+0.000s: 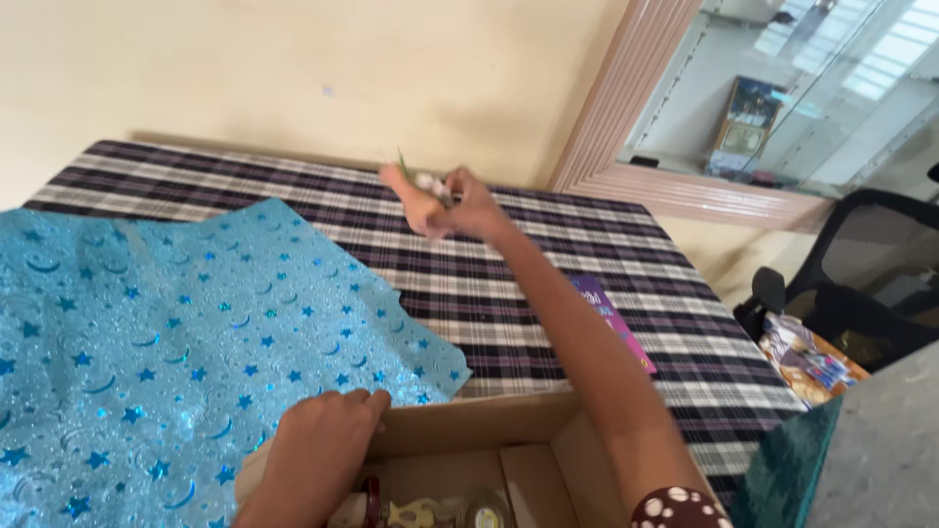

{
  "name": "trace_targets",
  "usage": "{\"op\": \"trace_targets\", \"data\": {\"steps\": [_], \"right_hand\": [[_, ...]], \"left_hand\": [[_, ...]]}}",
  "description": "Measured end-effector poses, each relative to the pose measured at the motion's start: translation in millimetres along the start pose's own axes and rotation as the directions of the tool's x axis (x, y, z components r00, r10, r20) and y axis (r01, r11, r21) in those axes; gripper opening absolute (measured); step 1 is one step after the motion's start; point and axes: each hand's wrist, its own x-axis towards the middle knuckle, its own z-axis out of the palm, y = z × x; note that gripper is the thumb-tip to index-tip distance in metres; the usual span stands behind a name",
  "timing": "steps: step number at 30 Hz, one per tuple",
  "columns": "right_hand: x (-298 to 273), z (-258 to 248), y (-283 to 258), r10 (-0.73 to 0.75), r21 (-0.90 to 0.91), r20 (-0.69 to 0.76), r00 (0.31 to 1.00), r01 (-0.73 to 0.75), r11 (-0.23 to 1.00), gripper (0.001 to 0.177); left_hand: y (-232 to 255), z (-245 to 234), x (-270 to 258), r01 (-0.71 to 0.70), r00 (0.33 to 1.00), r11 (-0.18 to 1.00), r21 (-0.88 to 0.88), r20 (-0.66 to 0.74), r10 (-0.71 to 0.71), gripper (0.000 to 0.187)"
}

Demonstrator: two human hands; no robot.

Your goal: The person places several small trophies and a figurine into a cardboard box, closes the flaps, and seals the box with clear packing tape. They use scissors to cut the tape and smooth it down to secure the package.

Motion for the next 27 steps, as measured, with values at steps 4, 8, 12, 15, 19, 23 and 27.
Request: {"op": "trace_targets", "data": {"steps": [4, 8, 12, 15, 19, 23, 27], "right_hand": [[-57.6, -33.1, -76.6, 0.036, 0.286, 0.149, 0.988, -0.078, 0.955, 0.079], [-137.9, -67.1, -140.3, -0.121, 0.132, 0.37, 0.921, 0.077, 0.988, 0.065], [-228.0, -98.4, -189.4, -0.182, -0.27, 0.463, 0.867, 0.334, 0.903, 0.051], [-290.2, -112.1, -216.0, -0.122, -0.386, 0.473, 0.873, 0.33, 0.861, 0.057], [-345.6, -111.4, -219.0, 0.017, -0.34, 0.532, 0.847, 0.196, 0.92, 0.061], [-372.3, -86.1, -192.0, 0.002, -0.405, 0.435, 0.9, 0.194, 0.893, 0.067], [-387.9, -54.5, -165.1, 0.348, -0.627, 0.305, 0.887, -0.089, 0.774, 0.051]], "left_hand": [[5.0, -7.4, -8.5, -0.037, 0.996, 0.999, -0.029, -0.082, 0.035, 0.01], [2.2, -21.1, -8.3, -0.081, 0.991, 0.997, 0.01, -0.11, 0.082, 0.008], [2.7, -25.6, -10.1, -0.055, 0.992, 0.998, 0.006, -0.116, 0.056, 0.006], [3.8, -26.7, -10.1, -0.043, 0.992, 0.999, -0.006, -0.12, 0.042, 0.008], [1.3, -28.1, -11.8, -0.038, 0.988, 0.999, 0.001, -0.148, 0.038, 0.008], [2.9, -29.6, -16.7, -0.085, 0.965, 0.996, -0.021, -0.251, 0.077, 0.016], [2.2, -31.9, -19.8, -0.08, 0.966, 0.996, -0.025, -0.248, 0.071, 0.02]]}}
